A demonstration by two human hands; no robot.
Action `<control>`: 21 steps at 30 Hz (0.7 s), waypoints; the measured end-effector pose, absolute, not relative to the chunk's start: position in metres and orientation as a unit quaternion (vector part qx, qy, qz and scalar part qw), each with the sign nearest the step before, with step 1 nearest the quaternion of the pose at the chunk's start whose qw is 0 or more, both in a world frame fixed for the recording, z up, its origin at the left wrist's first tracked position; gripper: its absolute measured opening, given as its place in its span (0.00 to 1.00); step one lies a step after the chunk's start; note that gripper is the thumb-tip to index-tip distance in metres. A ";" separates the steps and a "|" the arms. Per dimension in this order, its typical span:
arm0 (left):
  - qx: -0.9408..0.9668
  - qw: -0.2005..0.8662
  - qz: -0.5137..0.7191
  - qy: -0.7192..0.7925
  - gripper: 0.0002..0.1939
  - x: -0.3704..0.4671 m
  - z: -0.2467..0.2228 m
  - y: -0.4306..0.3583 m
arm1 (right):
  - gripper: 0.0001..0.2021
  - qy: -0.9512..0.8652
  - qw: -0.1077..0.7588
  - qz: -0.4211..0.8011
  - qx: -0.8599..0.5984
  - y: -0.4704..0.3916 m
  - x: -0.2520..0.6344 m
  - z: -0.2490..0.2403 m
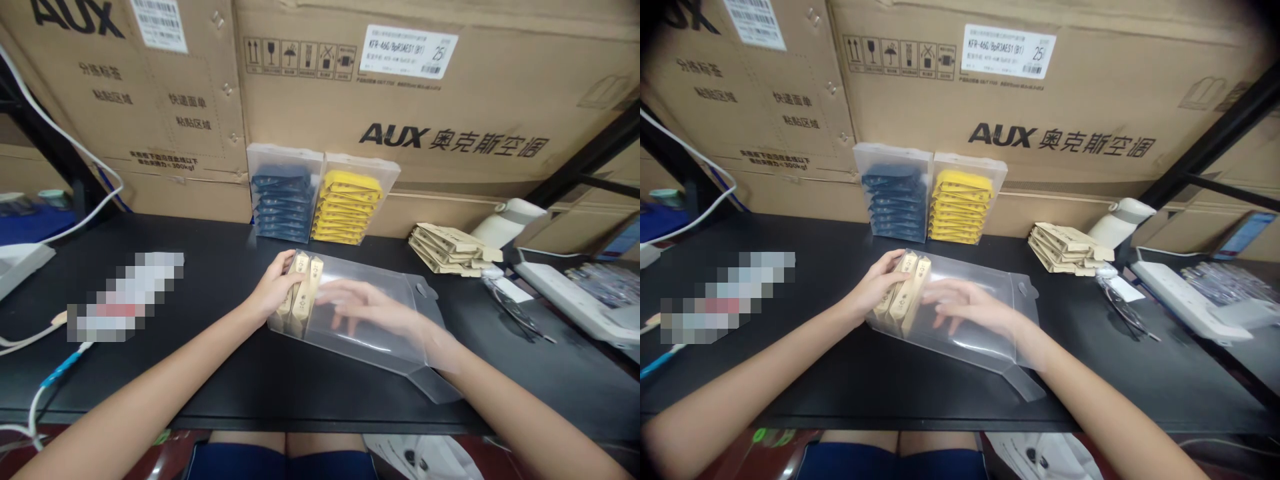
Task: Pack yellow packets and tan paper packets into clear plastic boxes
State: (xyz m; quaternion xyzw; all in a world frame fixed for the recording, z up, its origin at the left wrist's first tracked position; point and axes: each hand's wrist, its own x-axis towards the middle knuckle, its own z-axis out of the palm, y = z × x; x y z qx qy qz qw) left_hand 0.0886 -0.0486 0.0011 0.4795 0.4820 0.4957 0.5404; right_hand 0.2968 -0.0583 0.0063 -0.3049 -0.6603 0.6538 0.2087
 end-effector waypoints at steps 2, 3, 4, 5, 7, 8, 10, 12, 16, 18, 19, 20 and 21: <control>0.476 0.542 0.499 0.481 0.24 0.089 0.001 -0.049 | 0.23 -0.664 0.201 0.655 -0.299 -0.057 0.298 0.006; 0.474 0.543 0.500 0.481 0.24 0.089 0.001 -0.049 | 0.23 -0.666 0.196 0.656 -0.296 -0.057 0.298 0.005; 0.472 0.543 0.500 0.482 0.23 0.089 0.001 -0.049 | 0.23 -0.669 0.190 0.657 -0.293 -0.056 0.299 0.005; 0.470 0.543 0.500 0.484 0.23 0.089 0.001 -0.049 | 0.23 -0.672 0.184 0.656 -0.289 -0.056 0.299 0.005; 0.466 0.543 0.501 0.487 0.23 0.089 0.002 -0.049 | 0.25 -0.679 0.169 0.655 -0.284 -0.055 0.300 0.004; 0.463 0.544 0.503 0.488 0.23 0.089 0.002 -0.049 | 0.25 -0.684 0.163 0.652 -0.281 -0.055 0.300 0.004; 0.456 0.547 0.503 0.490 0.23 0.090 0.003 -0.049 | 0.26 -0.694 0.157 0.644 -0.281 -0.056 0.299 0.003; 0.456 0.547 0.501 0.492 0.23 0.090 0.003 -0.050 | 0.27 -0.701 0.159 0.635 -0.282 -0.057 0.298 0.001; 0.472 0.544 0.493 0.487 0.24 0.089 0.001 -0.050 | 0.26 -0.705 0.160 0.630 -0.284 -0.059 0.297 0.001; 0.481 0.543 0.490 0.483 0.24 0.088 0.000 -0.049 | 0.26 -0.706 0.163 0.627 -0.286 -0.059 0.296 0.002; 0.486 0.542 0.488 0.482 0.23 0.088 -0.001 -0.049 | 0.26 -0.706 0.164 0.626 -0.287 -0.060 0.295 0.003; 0.491 0.540 0.485 0.482 0.23 0.088 0.000 -0.049 | 0.26 -0.706 0.164 0.627 -0.287 -0.060 0.295 0.003; 0.496 0.537 0.481 0.483 0.22 0.088 0.000 -0.050 | 0.27 -0.705 0.164 0.628 -0.287 -0.060 0.294 0.004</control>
